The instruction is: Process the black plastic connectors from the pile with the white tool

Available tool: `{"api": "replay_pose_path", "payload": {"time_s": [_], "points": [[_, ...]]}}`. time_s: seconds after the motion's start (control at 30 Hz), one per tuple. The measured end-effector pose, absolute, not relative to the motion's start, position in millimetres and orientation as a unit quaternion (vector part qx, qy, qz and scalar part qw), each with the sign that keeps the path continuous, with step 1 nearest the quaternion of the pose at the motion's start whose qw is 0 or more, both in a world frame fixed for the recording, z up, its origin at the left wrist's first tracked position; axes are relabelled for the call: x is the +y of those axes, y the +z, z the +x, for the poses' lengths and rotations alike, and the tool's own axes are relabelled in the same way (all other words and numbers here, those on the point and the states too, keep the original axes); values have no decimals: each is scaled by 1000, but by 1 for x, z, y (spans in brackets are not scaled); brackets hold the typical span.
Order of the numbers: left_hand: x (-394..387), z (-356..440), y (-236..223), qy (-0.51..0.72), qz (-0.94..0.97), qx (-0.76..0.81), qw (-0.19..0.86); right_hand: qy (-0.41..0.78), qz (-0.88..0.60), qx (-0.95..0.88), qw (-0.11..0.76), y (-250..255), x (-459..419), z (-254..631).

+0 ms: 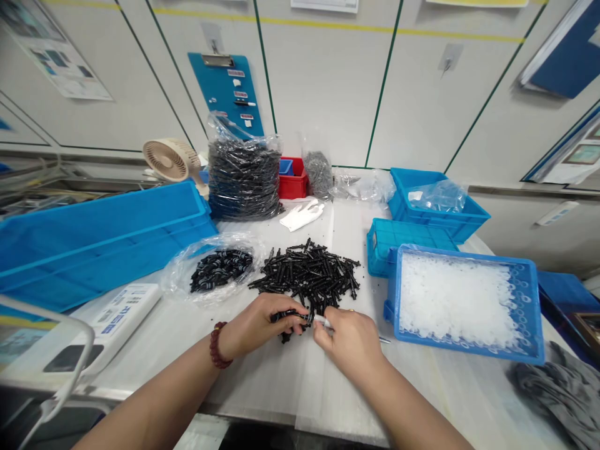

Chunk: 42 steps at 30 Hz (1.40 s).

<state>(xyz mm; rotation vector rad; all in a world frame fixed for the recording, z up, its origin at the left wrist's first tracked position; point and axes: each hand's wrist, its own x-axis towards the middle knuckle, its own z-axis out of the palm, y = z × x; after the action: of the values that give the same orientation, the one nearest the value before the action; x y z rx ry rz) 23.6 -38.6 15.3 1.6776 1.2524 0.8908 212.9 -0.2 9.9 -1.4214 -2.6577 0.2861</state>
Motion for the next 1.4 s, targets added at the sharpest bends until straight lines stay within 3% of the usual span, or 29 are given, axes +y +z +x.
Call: {"api": "replay_pose_path", "payload": {"time_s": [0.17,0.3,0.37,0.53,0.63,0.7,0.87,1.0,1.4], "points": [[-32,14,22,475,432,503,579,125,-464,-873,89,11,4,216],[-24,4,20,550,360,495,568,157,-452,-872,104,8,6,216],[-22,4,16,521,426,548,497,166,-451,-871,103,7,6,216],[-20,13,3,292,694,640,156,178,-448,-870,104,6,5,216],[-19,14,-3,157,752,636,81,193,-436,-870,128,4,6,216],[-18,12,-5,130,756,639,63,209,-430,-868,137,2,7,217],[-19,7,-4,263,747,599,116,218,-415,-870,153,2,8,219],[-23,10,3,366,738,538,180,197,-427,-875,116,8,7,218],[-28,15,10,329,764,517,203,176,-431,-883,58,12,4,215]]}}
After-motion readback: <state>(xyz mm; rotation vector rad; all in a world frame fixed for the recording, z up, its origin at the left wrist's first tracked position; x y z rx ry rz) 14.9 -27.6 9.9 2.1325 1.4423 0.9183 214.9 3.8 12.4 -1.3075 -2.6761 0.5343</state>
